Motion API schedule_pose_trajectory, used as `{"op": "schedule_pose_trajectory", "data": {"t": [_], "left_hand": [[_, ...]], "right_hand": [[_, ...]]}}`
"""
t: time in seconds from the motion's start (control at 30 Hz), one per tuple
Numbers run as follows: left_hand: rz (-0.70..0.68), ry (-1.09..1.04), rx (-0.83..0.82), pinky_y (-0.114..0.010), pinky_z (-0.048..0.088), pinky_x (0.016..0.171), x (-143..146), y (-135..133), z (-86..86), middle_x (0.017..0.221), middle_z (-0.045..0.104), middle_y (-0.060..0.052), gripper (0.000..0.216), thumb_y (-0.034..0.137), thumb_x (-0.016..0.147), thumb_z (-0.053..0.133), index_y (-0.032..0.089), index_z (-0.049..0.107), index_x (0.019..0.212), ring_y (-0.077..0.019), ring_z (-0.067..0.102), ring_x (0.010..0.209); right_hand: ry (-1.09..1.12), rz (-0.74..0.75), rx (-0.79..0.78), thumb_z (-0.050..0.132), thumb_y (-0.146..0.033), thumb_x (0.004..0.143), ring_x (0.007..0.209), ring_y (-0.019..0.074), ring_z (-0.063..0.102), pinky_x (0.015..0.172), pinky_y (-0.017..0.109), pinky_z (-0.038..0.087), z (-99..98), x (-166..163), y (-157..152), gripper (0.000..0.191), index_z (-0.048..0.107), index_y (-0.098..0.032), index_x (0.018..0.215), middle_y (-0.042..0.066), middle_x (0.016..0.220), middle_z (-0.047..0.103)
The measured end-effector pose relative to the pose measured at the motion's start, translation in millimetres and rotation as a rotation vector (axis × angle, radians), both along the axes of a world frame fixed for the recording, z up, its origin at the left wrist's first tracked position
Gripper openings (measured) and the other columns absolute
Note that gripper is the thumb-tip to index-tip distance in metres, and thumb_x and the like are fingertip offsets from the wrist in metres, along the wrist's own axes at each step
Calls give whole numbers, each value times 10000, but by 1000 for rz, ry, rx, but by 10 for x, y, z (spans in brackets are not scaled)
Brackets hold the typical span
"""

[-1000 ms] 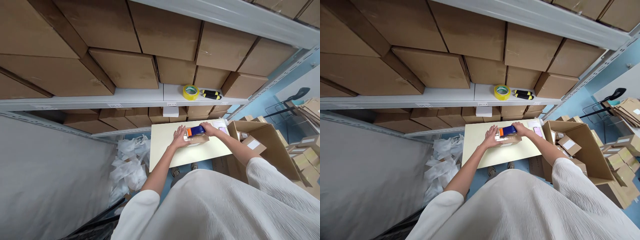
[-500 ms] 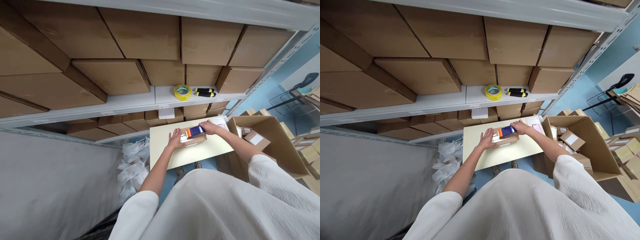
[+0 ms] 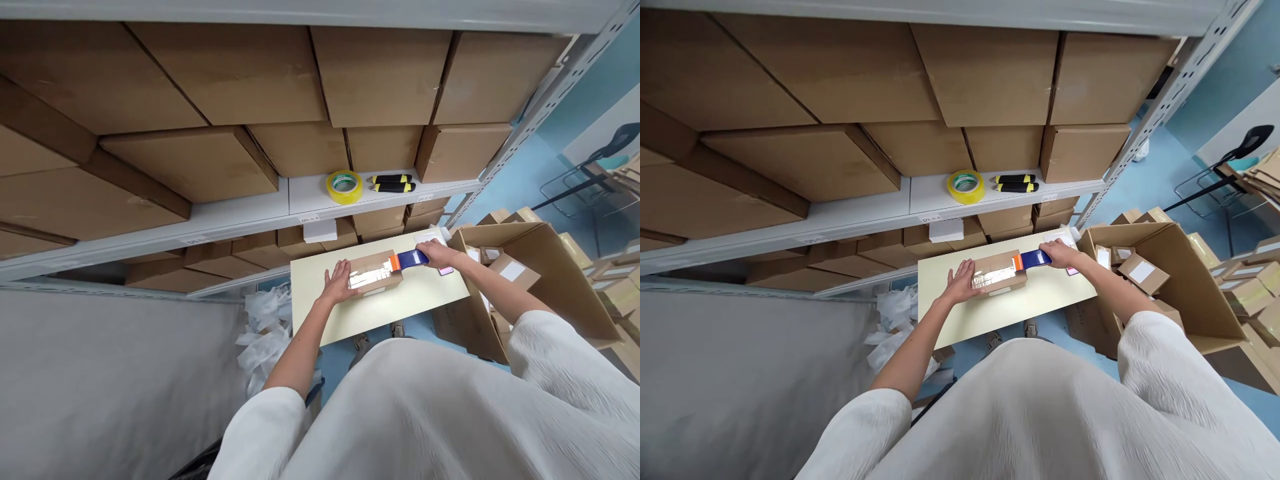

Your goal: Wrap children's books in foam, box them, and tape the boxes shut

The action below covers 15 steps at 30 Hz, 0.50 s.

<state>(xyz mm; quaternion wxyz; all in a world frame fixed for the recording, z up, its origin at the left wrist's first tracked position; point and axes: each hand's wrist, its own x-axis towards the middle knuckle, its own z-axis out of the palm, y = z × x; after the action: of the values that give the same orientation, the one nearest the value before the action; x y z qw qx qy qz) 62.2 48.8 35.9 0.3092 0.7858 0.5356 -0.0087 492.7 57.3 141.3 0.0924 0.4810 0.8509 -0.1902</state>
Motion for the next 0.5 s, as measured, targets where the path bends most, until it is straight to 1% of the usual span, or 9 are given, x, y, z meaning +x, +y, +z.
{"op": "schedule_pose_trajectory", "data": {"t": [0.07,0.13,0.2,0.27,0.33,0.5], "left_hand": [[0,12,-8,-642,-25,1350,5,-2,27,1850,103,-176,1192,620,829,780,271,132,1766,-378,15,1720],[-5,23,-21,-652,-26,1347,11,4,53,1850,93,-177,1193,617,834,775,268,119,1768,-380,10,1720],[-6,41,-37,-660,-29,1344,20,18,74,1852,72,-178,1196,605,841,772,262,100,1769,-378,0,1720],[-4,63,-48,-665,-33,1343,30,35,91,1852,56,-178,1199,599,847,769,258,84,1771,-375,-5,1721],[-5,79,-53,-669,-29,1343,39,50,104,1852,54,-176,1198,606,850,764,262,80,1771,-374,-3,1721],[-9,96,-62,-667,-20,1345,44,69,115,1853,59,-173,1195,609,847,754,259,83,1772,-376,-7,1720]], "right_hand": [[-2,2,-2,685,-287,922,1072,337,663,986,418,372,-7,132,24,309,599,-202,1206,159,1157,735],[-19,-25,-1,696,-340,938,1051,334,665,975,416,380,0,331,46,291,605,-203,1178,163,1136,739],[-34,-66,16,711,-399,940,1037,335,666,961,409,388,2,537,57,306,607,-209,1157,158,1116,740],[-34,-79,32,722,-415,933,1034,333,666,958,404,390,-12,682,59,315,609,-214,1149,152,1113,739],[-30,-68,36,716,-399,935,1044,333,663,961,404,390,-47,744,63,304,609,-215,1152,152,1123,737],[-27,-45,31,715,-330,915,1047,340,657,964,410,393,-147,744,106,277,608,-217,1145,148,1105,727]]}}
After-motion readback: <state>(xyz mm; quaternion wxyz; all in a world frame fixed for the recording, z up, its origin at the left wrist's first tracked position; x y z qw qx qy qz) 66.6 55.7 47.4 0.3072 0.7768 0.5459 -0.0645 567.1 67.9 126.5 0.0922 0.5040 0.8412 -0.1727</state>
